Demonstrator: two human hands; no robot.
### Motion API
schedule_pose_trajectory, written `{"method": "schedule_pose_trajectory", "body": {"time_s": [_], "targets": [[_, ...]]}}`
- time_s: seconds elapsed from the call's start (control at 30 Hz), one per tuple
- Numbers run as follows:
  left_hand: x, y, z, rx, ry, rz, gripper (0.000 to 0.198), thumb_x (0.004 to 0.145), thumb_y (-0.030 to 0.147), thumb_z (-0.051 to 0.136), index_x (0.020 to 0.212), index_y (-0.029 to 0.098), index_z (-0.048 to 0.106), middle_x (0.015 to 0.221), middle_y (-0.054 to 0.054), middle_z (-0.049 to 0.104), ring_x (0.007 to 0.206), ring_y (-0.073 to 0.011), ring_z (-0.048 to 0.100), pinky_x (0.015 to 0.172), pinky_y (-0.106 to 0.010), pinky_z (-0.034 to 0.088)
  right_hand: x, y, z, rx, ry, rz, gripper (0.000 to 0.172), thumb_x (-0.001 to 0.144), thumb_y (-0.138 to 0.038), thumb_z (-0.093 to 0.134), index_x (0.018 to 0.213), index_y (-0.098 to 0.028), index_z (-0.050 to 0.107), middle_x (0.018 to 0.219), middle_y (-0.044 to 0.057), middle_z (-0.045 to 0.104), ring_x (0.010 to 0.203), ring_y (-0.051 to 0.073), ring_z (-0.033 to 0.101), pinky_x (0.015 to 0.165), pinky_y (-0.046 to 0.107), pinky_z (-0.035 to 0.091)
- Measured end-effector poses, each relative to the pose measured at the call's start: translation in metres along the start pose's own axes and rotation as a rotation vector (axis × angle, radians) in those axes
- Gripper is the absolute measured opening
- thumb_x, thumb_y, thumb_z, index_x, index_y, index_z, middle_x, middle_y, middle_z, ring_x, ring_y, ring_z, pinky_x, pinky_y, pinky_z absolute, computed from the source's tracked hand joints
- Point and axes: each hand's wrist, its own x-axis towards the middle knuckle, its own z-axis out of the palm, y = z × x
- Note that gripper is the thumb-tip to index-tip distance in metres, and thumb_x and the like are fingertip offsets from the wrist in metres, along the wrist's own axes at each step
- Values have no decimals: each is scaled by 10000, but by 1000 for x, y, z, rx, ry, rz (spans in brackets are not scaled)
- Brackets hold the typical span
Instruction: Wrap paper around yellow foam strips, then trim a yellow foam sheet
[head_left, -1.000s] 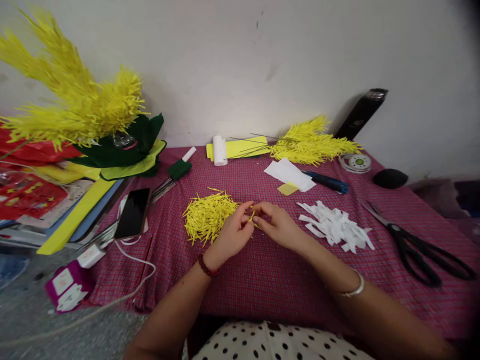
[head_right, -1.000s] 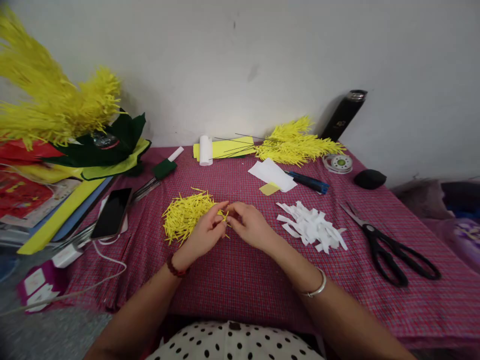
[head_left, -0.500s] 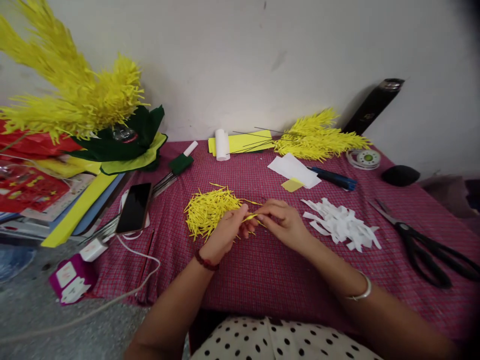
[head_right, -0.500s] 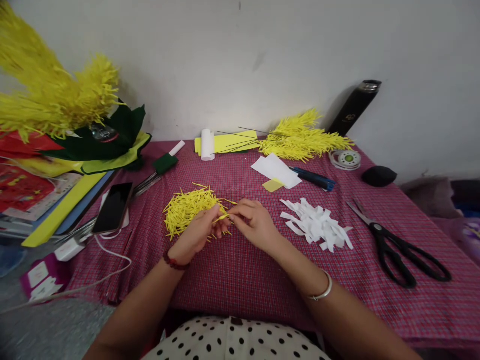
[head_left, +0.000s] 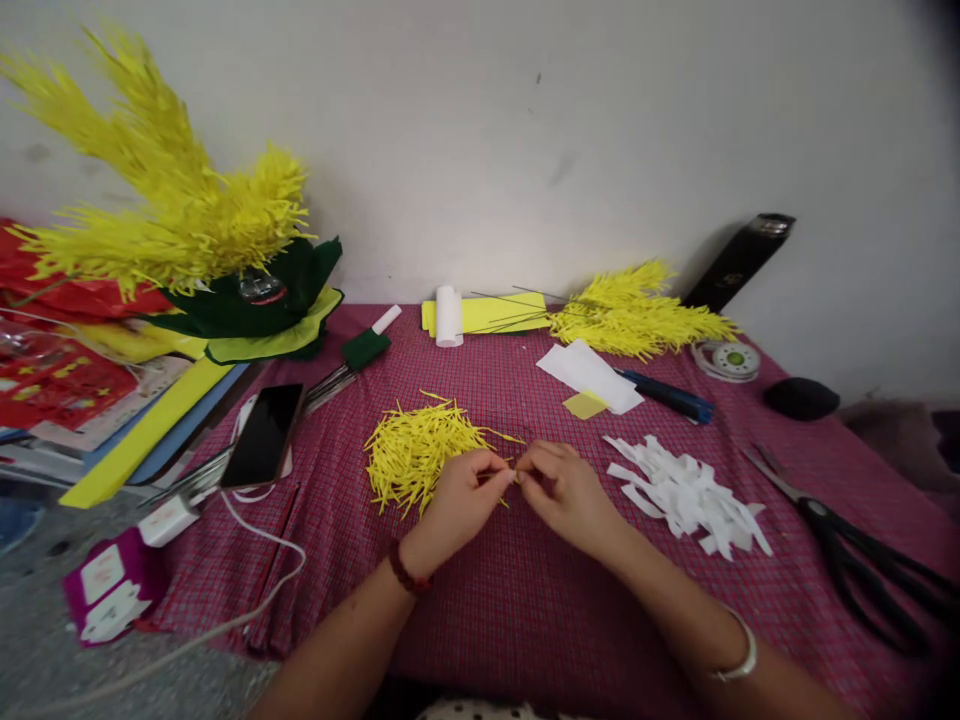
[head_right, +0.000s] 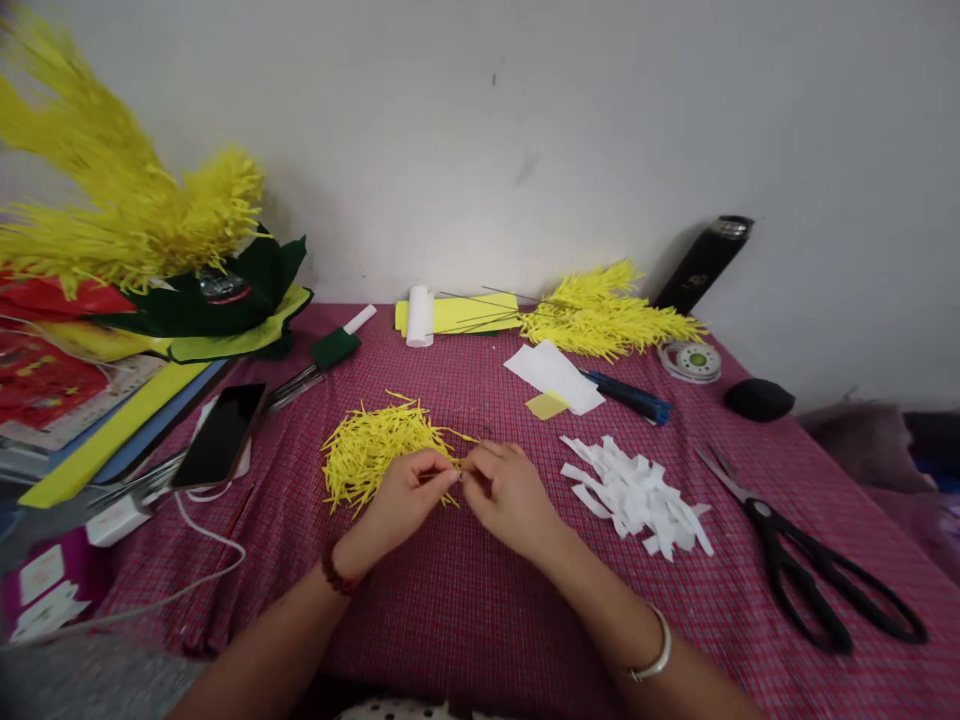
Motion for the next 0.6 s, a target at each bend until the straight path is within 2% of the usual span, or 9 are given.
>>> {"method": "schedule_pose_trajectory", "body": {"time_s": [0.23,0.37,0.47,0.53,0.6], "targets": [[-9,-6,0,397,-84,369,199,851,174,528,666,206,593,707,-37,570,697,-176,483,645,-291,316,0,6,4,170,-75,144,153,697,-132,416,579,-228,396,557,-34,453,532,130,451,493,236,333],[-13,-3,1,482,-134,456,177,853,175,521,694,213,589,755,-52,587,755,-194,494,714,-319,337,-1,9,5,287,-183,209,160,704,-152,377,566,-230,358,504,-57,362,465,109,380,436,214,312],[-10,-3,3,368,-73,339,185,810,153,525,630,197,545,691,-32,554,700,-170,484,656,-297,335,-2,6,2,323,-217,198,170,774,-203,383,605,-224,391,553,-46,408,519,117,420,481,225,348],[-7,-5,3,177,-42,172,167,755,148,533,594,186,513,632,-5,517,631,-140,461,602,-270,326,-4,1,0,296,-215,170,186,831,-252,399,652,-217,433,610,-31,452,581,131,450,533,244,363],[-4,-6,3,-62,-77,-23,114,701,164,538,591,179,511,579,25,480,561,-111,428,554,-246,314,-5,-4,-1,231,-208,130,197,872,-270,403,691,-211,454,653,-18,480,621,142,463,574,261,362]]}}
